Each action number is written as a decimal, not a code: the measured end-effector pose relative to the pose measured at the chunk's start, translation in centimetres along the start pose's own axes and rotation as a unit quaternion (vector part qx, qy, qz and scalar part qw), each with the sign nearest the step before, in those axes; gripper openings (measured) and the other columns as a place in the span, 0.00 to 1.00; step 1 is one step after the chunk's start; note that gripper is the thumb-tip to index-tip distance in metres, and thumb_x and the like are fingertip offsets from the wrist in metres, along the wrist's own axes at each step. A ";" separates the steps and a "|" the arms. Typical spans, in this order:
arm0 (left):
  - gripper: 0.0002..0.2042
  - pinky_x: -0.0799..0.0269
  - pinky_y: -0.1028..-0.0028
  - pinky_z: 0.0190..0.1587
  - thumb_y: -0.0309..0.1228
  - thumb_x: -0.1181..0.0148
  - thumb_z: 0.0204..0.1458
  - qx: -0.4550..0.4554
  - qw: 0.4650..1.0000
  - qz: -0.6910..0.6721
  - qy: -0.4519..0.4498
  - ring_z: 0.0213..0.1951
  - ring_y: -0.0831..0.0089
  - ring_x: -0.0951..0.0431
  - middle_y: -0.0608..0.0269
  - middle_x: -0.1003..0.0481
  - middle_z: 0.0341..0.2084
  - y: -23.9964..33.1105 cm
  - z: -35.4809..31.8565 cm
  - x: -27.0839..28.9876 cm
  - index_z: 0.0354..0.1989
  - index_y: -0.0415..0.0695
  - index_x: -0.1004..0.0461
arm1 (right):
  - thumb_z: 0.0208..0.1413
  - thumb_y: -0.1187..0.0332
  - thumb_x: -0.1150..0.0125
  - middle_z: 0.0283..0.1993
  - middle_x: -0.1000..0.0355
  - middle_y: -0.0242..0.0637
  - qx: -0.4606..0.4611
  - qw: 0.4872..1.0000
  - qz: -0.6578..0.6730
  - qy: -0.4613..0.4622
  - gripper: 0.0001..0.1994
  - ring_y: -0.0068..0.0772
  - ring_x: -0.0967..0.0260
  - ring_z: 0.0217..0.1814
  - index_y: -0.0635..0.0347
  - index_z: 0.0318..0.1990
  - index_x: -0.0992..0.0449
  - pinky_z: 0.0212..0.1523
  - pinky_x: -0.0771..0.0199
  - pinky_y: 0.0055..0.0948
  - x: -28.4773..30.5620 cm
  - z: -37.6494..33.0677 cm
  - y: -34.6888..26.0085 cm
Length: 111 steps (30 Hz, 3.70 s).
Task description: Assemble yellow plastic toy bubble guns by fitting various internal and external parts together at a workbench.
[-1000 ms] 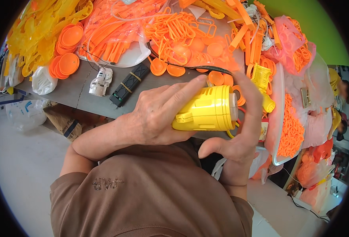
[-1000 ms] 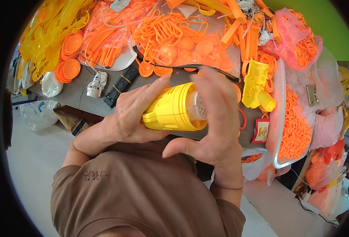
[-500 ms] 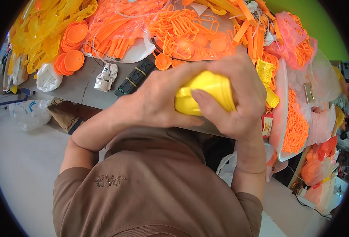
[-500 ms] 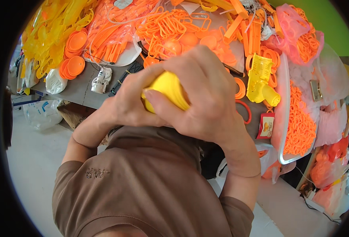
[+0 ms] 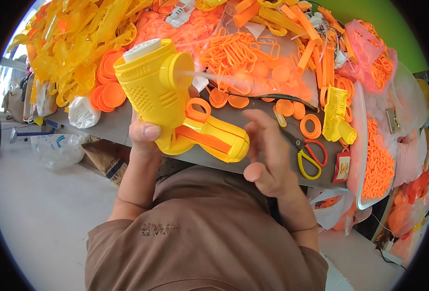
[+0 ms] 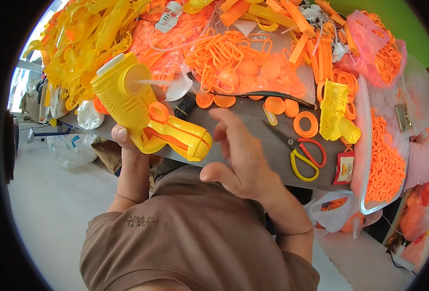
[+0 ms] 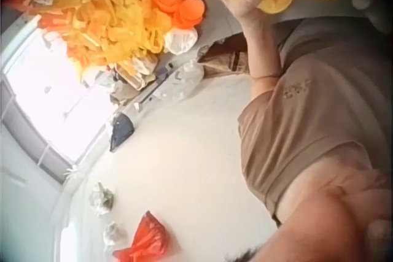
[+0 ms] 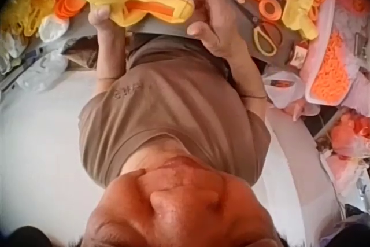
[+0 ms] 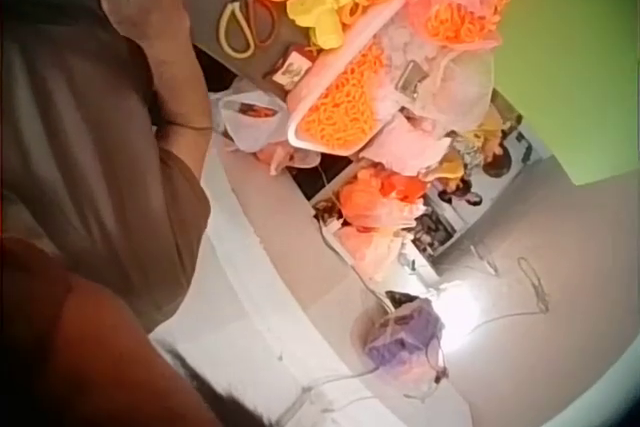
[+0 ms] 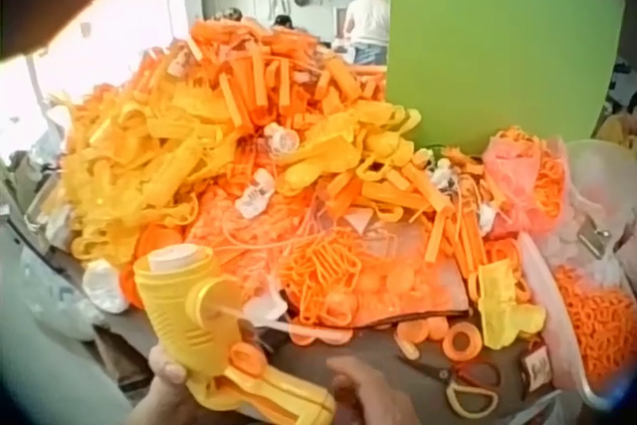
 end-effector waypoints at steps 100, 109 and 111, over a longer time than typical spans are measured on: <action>0.41 0.30 0.71 0.50 0.35 0.22 0.25 0.198 0.955 0.114 -0.188 0.43 0.71 0.25 0.57 0.26 0.44 -7.8 -8.2 -1.1 0.51 0.31 0.34 | 0.44 0.47 0.33 0.40 0.32 0.47 0.144 0.981 -0.127 -0.005 0.29 0.47 0.33 0.44 0.67 0.40 0.30 0.44 0.33 0.37 1.5 -2.3 -1.3; 0.41 0.29 0.72 0.46 0.37 0.21 0.22 0.013 0.945 0.209 -0.252 0.40 0.70 0.24 0.56 0.26 0.42 -5.1 -7.3 -2.4 0.49 0.32 0.32 | 0.47 0.51 0.35 0.26 0.34 0.40 0.258 0.958 -0.108 0.061 0.25 0.37 0.36 0.20 0.69 0.33 0.32 0.17 0.39 0.31 0.0 -3.0 -1.4; 0.44 0.30 0.71 0.49 0.37 0.19 0.22 0.161 0.940 0.187 -0.235 0.44 0.69 0.25 0.55 0.27 0.45 -5.8 -6.9 -2.4 0.52 0.33 0.34 | 0.47 0.51 0.35 0.25 0.35 0.40 0.248 0.960 -0.109 0.065 0.25 0.37 0.36 0.20 0.69 0.32 0.32 0.17 0.39 0.32 0.3 -2.9 -1.2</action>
Point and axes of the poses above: each hand's wrist, its own z-axis towards the middle knuckle, its own x-axis out of the back of the hand, y = z × x, the point moved 5 cm from there along z, towards the middle knuckle
